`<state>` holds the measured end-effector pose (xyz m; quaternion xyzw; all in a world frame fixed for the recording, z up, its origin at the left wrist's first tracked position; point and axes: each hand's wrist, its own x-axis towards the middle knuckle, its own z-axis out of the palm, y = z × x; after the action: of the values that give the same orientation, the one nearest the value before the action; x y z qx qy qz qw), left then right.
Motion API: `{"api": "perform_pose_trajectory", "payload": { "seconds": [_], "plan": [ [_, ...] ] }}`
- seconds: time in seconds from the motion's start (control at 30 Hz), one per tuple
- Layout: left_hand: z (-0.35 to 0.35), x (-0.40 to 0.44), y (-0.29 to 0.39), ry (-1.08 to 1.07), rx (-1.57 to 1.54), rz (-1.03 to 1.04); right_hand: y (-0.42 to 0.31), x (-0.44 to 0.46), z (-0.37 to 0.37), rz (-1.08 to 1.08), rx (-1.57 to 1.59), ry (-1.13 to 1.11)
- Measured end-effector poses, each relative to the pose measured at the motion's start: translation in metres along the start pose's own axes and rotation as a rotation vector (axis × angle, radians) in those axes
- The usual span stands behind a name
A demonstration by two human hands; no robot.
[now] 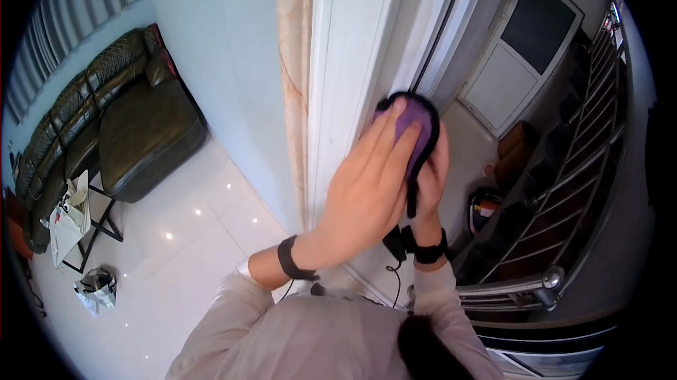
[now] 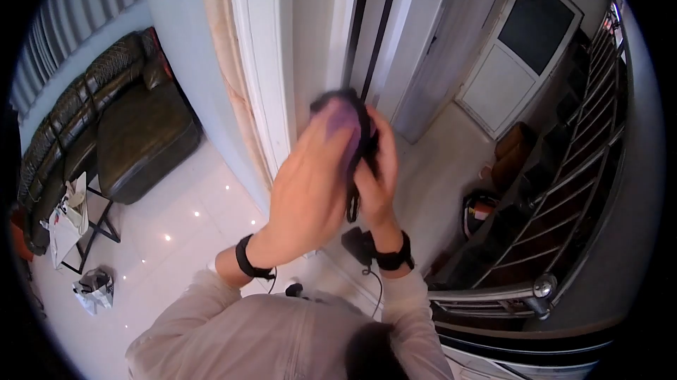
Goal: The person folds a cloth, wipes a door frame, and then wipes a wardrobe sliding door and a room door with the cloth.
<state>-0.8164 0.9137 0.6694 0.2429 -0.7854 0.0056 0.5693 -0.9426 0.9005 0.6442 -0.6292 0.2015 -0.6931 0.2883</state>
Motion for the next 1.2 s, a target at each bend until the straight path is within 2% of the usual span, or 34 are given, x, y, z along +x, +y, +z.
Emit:
{"api": "perform_pose_trajectory", "payload": {
  "seconds": [0.07,0.1,0.3,0.47,0.7,0.83,0.93,1.07,1.2],
  "plan": [
    [-0.004,0.013,0.006,0.008,-0.014,-0.006,-0.015,0.013,0.004,-0.017,0.014,0.004],
    [-0.005,0.017,0.006,0.015,-0.021,-0.005,-0.026,0.017,0.011,0.059,0.044,0.039],
    [0.003,0.0,0.0,-0.001,-0.012,-0.022,0.002,-0.002,0.003,0.012,0.004,0.024],
    [-0.006,0.023,0.006,0.027,-0.035,-0.022,-0.027,0.02,0.014,0.008,0.02,0.018],
    [0.006,0.0,0.001,0.008,-0.047,-0.055,0.001,0.001,0.004,-0.05,0.014,-0.017],
    [-0.008,0.032,0.01,0.112,-0.118,-0.029,-0.035,0.027,0.015,0.012,0.0,0.022],
    [-0.008,0.031,0.013,0.039,-0.127,-0.062,-0.031,0.025,0.013,-0.036,-0.031,0.021],
    [0.002,0.009,0.003,0.042,-0.101,-0.066,-0.004,0.001,0.005,-0.063,-0.028,-0.021],
    [-0.014,0.03,0.013,0.045,-0.111,-0.056,-0.034,0.028,0.019,-0.051,-0.048,0.03]
  ]
}}
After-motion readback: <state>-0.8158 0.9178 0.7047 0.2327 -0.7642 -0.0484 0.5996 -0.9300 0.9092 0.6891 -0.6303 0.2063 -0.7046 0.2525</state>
